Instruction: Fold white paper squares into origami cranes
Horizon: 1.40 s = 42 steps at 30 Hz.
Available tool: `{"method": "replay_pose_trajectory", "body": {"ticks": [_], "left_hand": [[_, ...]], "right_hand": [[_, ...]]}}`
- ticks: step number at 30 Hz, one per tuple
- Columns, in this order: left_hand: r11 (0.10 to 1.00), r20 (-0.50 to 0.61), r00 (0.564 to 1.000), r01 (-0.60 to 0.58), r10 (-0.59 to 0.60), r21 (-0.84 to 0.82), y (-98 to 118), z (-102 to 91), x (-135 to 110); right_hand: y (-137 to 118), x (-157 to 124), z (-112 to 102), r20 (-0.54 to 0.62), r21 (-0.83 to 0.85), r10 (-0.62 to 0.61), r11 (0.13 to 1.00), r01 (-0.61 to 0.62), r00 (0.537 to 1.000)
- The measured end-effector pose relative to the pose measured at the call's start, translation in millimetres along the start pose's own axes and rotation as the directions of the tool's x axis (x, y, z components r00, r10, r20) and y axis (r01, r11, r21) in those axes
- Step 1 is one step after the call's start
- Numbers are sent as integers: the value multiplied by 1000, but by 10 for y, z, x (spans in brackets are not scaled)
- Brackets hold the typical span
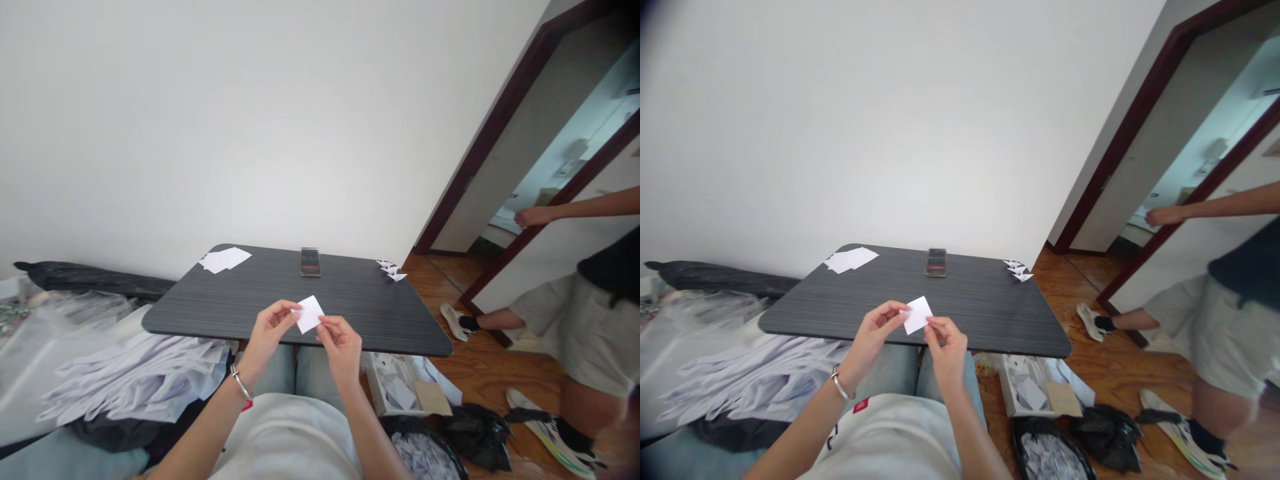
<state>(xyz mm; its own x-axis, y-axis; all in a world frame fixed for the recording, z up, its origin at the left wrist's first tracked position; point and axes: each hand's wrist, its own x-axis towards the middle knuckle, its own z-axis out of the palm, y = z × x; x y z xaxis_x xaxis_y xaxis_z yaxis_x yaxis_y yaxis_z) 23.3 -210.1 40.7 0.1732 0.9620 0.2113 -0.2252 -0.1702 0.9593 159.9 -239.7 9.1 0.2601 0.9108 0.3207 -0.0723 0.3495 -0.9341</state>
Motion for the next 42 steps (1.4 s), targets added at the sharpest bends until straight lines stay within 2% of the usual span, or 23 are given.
{"method": "replay_pose_trajectory", "body": {"ticks": [6, 15, 18, 22, 27, 34, 42], "left_hand": [[998, 1, 999, 50, -50, 29, 4, -4, 3], [996, 41, 997, 64, -67, 62, 2, -1, -3], [999, 43, 999, 33, -34, 24, -9, -15, -2], [1000, 112, 994, -13, 11, 16, -40, -46, -3], [993, 166, 984, -79, 65, 84, -70, -60, 5], [981, 166, 977, -154, 134, 115, -62, -66, 23], [974, 90, 982, -179, 168, 140, -36, -69, 9]], "right_hand": [[38, 4, -15, 50, -122, -83, 989, 89, 995], [40, -4, -12, 139, -206, -81, 972, 109, 987], [71, 2, -17, 96, -178, -58, 981, 75, 994], [99, 13, -29, 18, -125, -34, 991, 36, 999], [96, 16, -26, 13, -82, -44, 996, 45, 999], [73, 2, -11, 17, -28, -35, 999, 36, 999], [37, -19, 14, 1, 74, -37, 997, 37, 999]]}}
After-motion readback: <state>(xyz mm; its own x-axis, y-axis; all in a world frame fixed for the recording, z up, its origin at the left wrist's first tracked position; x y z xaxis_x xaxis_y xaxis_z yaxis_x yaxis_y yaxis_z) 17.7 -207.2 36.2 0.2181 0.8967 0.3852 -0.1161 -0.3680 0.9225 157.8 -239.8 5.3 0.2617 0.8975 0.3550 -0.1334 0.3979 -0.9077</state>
